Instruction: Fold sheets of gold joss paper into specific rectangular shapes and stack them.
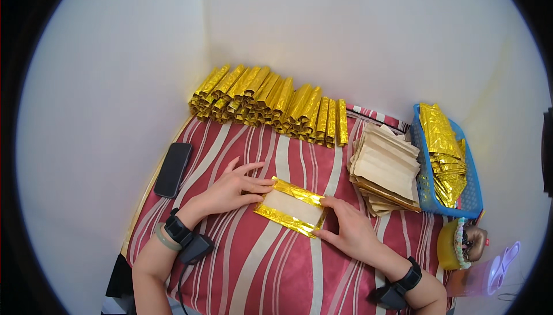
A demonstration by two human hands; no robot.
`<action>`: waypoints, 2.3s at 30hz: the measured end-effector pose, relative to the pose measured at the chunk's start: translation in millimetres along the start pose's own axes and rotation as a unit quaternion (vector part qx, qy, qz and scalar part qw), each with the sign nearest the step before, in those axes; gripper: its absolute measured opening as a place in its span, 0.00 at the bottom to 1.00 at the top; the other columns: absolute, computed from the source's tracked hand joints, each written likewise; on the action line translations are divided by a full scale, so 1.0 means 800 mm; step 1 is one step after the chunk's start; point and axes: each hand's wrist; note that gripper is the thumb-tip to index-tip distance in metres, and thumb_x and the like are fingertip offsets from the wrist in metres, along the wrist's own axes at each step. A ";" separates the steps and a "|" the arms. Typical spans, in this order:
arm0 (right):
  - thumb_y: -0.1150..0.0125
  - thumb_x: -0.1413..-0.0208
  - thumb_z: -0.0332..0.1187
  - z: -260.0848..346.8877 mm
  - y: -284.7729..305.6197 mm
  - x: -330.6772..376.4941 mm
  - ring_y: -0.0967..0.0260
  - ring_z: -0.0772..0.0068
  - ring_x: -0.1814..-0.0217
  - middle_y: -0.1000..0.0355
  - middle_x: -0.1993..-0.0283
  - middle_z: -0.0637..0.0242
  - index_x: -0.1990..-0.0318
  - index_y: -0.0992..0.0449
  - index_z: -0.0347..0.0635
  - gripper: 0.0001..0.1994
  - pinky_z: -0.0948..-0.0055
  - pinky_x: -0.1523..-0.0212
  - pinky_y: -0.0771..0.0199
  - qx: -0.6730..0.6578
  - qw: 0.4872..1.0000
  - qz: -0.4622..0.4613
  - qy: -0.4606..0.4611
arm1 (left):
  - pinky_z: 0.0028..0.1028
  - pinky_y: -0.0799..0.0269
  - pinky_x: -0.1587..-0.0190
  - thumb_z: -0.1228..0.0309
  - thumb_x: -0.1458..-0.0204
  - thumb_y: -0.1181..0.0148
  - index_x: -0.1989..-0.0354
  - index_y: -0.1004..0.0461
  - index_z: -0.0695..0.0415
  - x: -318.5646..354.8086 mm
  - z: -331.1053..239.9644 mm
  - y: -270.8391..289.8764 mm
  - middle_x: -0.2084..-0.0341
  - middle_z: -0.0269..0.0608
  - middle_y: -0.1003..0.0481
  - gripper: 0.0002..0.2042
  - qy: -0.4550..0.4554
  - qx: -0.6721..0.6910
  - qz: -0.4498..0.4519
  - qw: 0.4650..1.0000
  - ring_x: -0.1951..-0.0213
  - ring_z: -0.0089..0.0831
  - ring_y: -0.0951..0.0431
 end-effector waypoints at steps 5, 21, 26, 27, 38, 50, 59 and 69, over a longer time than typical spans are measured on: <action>0.29 0.54 0.37 -0.011 -0.004 0.002 0.36 0.48 0.38 0.33 0.44 0.50 0.45 0.36 0.36 0.30 0.55 0.39 0.37 0.050 0.997 -0.014 0.051 | 0.57 0.71 0.32 0.64 0.50 0.35 0.49 0.21 0.47 0.009 -0.005 -0.007 0.48 0.27 0.23 0.17 0.005 0.002 -0.028 1.000 0.33 0.35 0.40; 0.33 0.49 0.39 -0.010 -0.002 0.001 0.44 0.49 0.31 0.40 0.35 0.46 0.39 0.40 0.32 0.34 0.53 0.33 0.45 0.060 0.998 0.009 0.024 | 0.63 0.69 0.34 0.58 0.45 0.41 0.34 0.38 0.50 0.044 -0.033 -0.027 0.36 0.34 0.37 0.29 0.044 -0.105 -0.038 0.993 0.30 0.45 0.51; 0.40 0.44 0.41 -0.011 -0.008 -0.001 0.48 0.49 0.28 0.43 0.33 0.45 0.37 0.43 0.30 0.33 0.51 0.30 0.50 0.109 0.992 0.038 0.058 | 0.62 0.70 0.33 0.60 0.43 0.43 0.32 0.43 0.49 0.044 -0.029 -0.030 0.32 0.34 0.44 0.30 0.054 -0.088 -0.008 0.995 0.30 0.50 0.56; 0.41 0.44 0.41 -0.009 -0.006 -0.001 0.48 0.49 0.28 0.43 0.33 0.44 0.36 0.44 0.30 0.33 0.51 0.30 0.50 0.111 0.992 0.040 0.054 | 0.62 0.70 0.33 0.60 0.43 0.43 0.32 0.43 0.49 0.044 -0.029 -0.030 0.32 0.34 0.44 0.30 0.053 -0.079 -0.007 0.995 0.30 0.51 0.55; 0.47 0.41 0.43 -0.012 -0.007 -0.003 0.52 0.52 0.26 0.47 0.30 0.45 0.36 0.44 0.29 0.32 0.53 0.29 0.53 0.138 0.985 0.080 0.071 | 0.63 0.69 0.34 0.61 0.42 0.46 0.32 0.44 0.53 0.046 -0.032 -0.028 0.30 0.35 0.47 0.30 0.042 -0.095 0.003 0.995 0.30 0.52 0.55; 0.34 0.48 0.39 -0.012 -0.007 -0.001 0.39 0.51 0.37 0.35 0.42 0.51 0.43 0.35 0.32 0.29 0.56 0.35 0.41 0.066 0.996 0.020 0.057 | 0.64 0.63 0.35 0.55 0.42 0.46 0.35 0.39 0.55 0.051 -0.038 -0.027 0.34 0.37 0.41 0.29 0.025 -0.181 -0.016 0.983 0.31 0.50 0.52; 0.38 0.45 0.41 -0.010 0.000 0.001 0.44 0.51 0.31 0.40 0.34 0.49 0.40 0.35 0.32 0.29 0.51 0.32 0.46 0.125 0.985 0.053 0.103 | 0.65 0.62 0.35 0.57 0.39 0.50 0.34 0.41 0.61 0.054 -0.036 -0.030 0.31 0.41 0.48 0.28 0.012 -0.181 0.007 0.983 0.29 0.48 0.55; 0.40 0.44 0.41 -0.009 0.000 -0.001 0.45 0.52 0.30 0.41 0.34 0.46 0.40 0.37 0.33 0.29 0.53 0.31 0.47 0.110 0.984 0.080 0.113 | 0.58 0.62 0.33 0.60 0.43 0.45 0.33 0.43 0.59 0.056 -0.036 -0.027 0.33 0.46 0.44 0.31 0.003 -0.159 0.002 0.987 0.31 0.48 0.51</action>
Point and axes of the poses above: each hand's wrist, its own x-axis away from the middle knuckle, its own y-axis out of the back of the hand, z = x × y
